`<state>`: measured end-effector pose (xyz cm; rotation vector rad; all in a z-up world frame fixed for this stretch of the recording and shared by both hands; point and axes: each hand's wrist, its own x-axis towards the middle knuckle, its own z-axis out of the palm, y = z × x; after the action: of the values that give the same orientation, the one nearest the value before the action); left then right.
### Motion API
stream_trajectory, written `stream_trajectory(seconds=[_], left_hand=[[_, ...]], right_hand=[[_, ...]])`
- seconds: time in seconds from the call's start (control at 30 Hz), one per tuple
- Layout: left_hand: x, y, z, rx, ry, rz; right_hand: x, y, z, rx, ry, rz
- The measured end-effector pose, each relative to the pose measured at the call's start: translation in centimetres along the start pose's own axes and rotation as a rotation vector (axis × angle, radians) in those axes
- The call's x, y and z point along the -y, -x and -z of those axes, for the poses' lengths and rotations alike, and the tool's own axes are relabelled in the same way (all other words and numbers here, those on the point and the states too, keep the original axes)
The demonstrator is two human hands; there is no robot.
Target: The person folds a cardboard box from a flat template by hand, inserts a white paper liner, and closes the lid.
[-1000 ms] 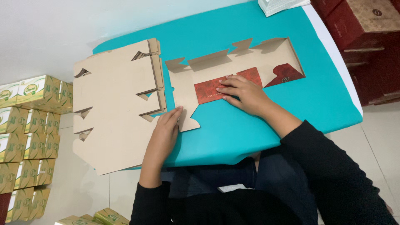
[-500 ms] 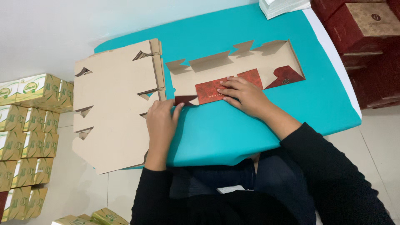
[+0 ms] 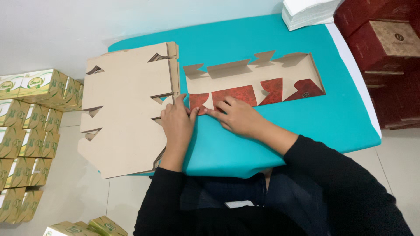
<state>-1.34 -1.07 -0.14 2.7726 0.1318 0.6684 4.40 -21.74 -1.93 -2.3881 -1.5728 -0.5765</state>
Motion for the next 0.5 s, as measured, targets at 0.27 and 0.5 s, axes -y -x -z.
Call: stream_trajectory(seconds=[0.27, 0.5], left_hand=[[1.4, 0.8, -2.0, -0.014, -0.184, -0.119], [1.7, 0.9, -2.2, 0.065, -0.2, -0.096]], right_hand=[[0.8, -1.1, -0.6, 0.053, 0.137, -0.029], [-0.5, 0.4, -0.4, 0.037, 0.023, -0.03]])
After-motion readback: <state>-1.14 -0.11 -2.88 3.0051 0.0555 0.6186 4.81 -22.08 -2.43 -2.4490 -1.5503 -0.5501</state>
